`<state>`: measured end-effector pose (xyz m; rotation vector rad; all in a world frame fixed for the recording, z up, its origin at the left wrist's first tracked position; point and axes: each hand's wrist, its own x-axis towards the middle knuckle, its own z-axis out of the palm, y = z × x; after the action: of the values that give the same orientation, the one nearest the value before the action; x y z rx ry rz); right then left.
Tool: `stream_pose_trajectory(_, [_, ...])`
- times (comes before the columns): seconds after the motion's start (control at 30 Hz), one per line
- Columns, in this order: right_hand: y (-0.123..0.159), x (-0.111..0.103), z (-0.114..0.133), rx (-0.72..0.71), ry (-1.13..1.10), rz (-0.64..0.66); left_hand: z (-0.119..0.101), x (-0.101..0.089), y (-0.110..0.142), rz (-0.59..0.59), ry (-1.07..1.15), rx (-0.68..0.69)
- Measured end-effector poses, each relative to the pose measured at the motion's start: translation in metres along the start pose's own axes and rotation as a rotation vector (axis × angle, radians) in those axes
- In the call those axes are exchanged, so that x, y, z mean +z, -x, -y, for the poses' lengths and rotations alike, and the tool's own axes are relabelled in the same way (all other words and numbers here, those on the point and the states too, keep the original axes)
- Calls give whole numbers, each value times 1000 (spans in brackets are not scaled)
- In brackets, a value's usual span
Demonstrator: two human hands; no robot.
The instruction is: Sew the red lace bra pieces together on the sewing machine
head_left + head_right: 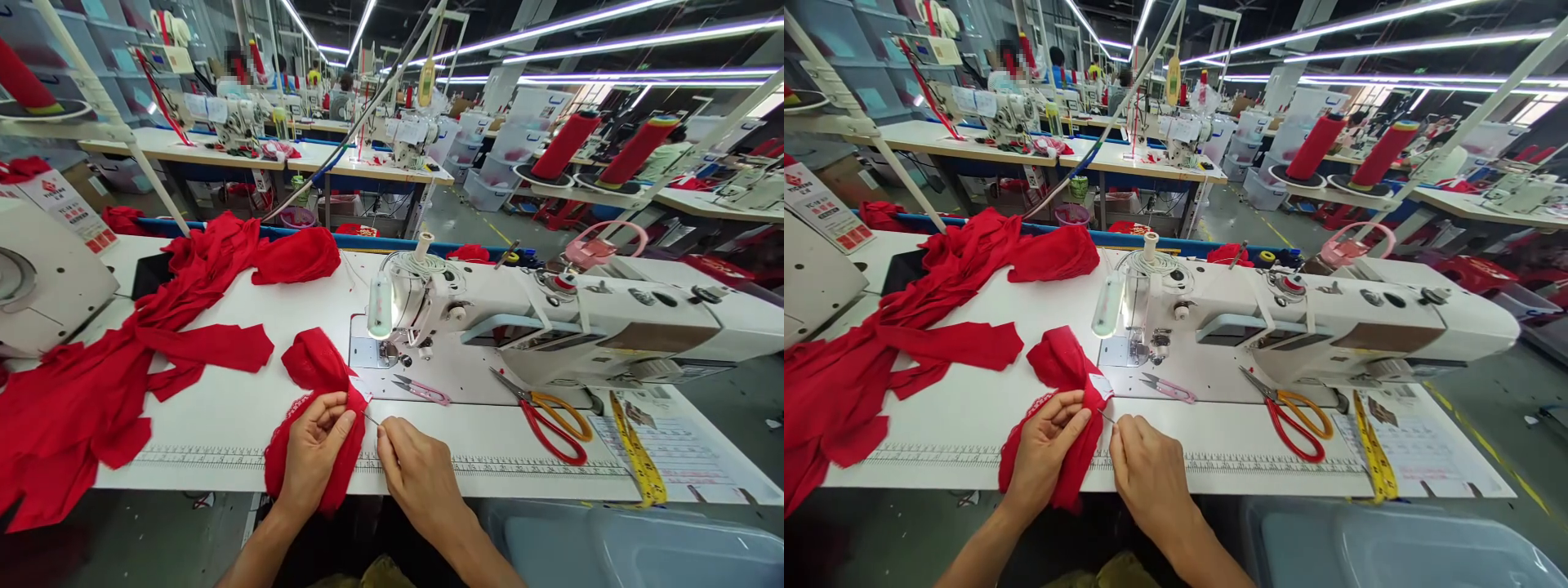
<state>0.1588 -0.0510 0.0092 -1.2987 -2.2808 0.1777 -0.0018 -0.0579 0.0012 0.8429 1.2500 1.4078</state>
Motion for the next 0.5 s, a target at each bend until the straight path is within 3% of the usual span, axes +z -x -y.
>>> stream_pose_trajectory(0.5, [-1, 2, -2, 13, -74, 8, 1, 0, -1, -13, -1, -23])
